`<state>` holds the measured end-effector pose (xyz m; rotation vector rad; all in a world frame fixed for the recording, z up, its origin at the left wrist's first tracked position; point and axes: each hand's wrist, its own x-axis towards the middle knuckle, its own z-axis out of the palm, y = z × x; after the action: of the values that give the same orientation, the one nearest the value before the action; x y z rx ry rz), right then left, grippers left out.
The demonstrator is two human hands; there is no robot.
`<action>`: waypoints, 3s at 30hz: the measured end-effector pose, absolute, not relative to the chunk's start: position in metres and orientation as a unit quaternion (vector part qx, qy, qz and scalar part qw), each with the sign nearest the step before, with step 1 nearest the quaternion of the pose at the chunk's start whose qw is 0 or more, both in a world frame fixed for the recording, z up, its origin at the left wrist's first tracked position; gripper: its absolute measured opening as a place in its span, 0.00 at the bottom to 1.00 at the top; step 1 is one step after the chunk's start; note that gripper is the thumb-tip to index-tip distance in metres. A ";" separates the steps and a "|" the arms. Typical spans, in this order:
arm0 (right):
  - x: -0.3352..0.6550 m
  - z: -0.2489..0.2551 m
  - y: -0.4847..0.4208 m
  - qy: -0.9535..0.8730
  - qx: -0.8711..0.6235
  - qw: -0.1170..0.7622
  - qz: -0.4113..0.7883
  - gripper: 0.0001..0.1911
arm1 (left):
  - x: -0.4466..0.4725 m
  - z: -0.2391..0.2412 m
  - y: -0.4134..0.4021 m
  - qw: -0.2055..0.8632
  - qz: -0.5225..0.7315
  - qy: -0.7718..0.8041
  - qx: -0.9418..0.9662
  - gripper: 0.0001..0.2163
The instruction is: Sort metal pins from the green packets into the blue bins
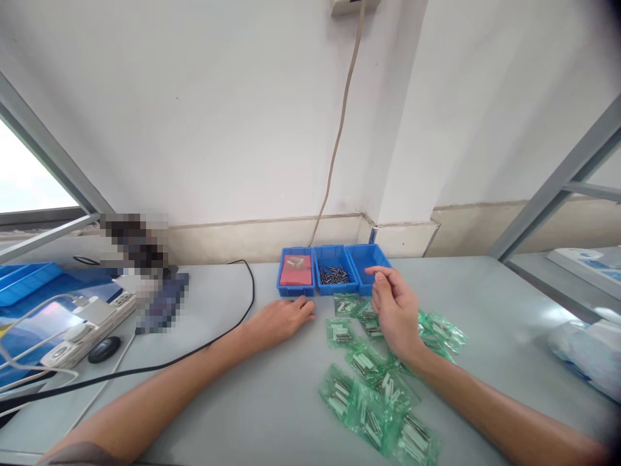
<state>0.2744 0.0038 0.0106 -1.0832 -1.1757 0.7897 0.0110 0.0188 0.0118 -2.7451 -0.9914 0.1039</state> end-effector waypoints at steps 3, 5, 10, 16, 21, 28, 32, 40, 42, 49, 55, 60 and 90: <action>0.267 0.013 0.002 -0.445 -0.449 0.656 0.412 0.17 | 0.011 0.010 0.020 0.128 0.025 -0.328 -0.936 0.12; 0.265 0.014 0.001 -0.435 -0.436 0.653 0.441 0.17 | 0.011 0.009 0.021 0.140 0.017 -0.324 -0.935 0.12; 0.274 0.018 0.004 -0.428 -0.428 0.647 0.464 0.19 | 0.010 0.002 0.025 0.162 -0.014 -0.310 -0.937 0.12; 0.282 0.024 0.003 -0.371 -0.418 0.647 0.519 0.21 | 0.010 -0.001 0.025 0.183 -0.017 -0.300 -0.936 0.12; 0.283 0.030 0.000 -0.349 -0.393 0.627 0.575 0.22 | 0.009 -0.004 0.026 0.189 -0.024 -0.294 -0.937 0.11; 0.288 0.031 0.005 -0.360 -0.381 0.601 0.603 0.21 | 0.008 -0.005 0.026 0.180 -0.031 -0.292 -0.939 0.12; 0.290 0.031 0.007 -0.384 -0.386 0.594 0.593 0.20 | 0.009 -0.003 0.026 0.180 -0.032 -0.293 -0.938 0.13; 0.297 0.025 0.003 -0.617 -0.457 0.521 0.372 0.18 | 0.008 -0.004 0.027 0.176 -0.054 -0.288 -0.940 0.13; 0.299 0.025 -0.001 -0.692 -0.468 0.445 0.324 0.17 | 0.007 -0.005 0.027 0.176 -0.060 -0.286 -0.940 0.13; 0.306 0.014 -0.008 -0.843 -0.467 0.234 0.130 0.15 | 0.007 -0.008 0.027 0.169 -0.074 -0.292 -0.939 0.13; 0.311 0.004 -0.006 -0.882 -0.428 0.198 0.025 0.14 | 0.005 -0.010 0.028 0.155 -0.077 -0.298 -0.939 0.12; 0.312 0.008 -0.005 -0.893 -0.401 0.203 0.007 0.13 | 0.005 -0.008 0.028 0.140 -0.074 -0.298 -0.941 0.12; 0.317 0.017 -0.003 -0.885 -0.435 0.125 -0.110 0.11 | 0.004 -0.007 0.028 0.078 -0.106 -0.294 -0.947 0.12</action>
<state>0.3171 -0.0027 0.0166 -1.2667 -2.5780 -0.3191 0.0043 0.0284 -0.0067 -2.8357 -0.8807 -0.3172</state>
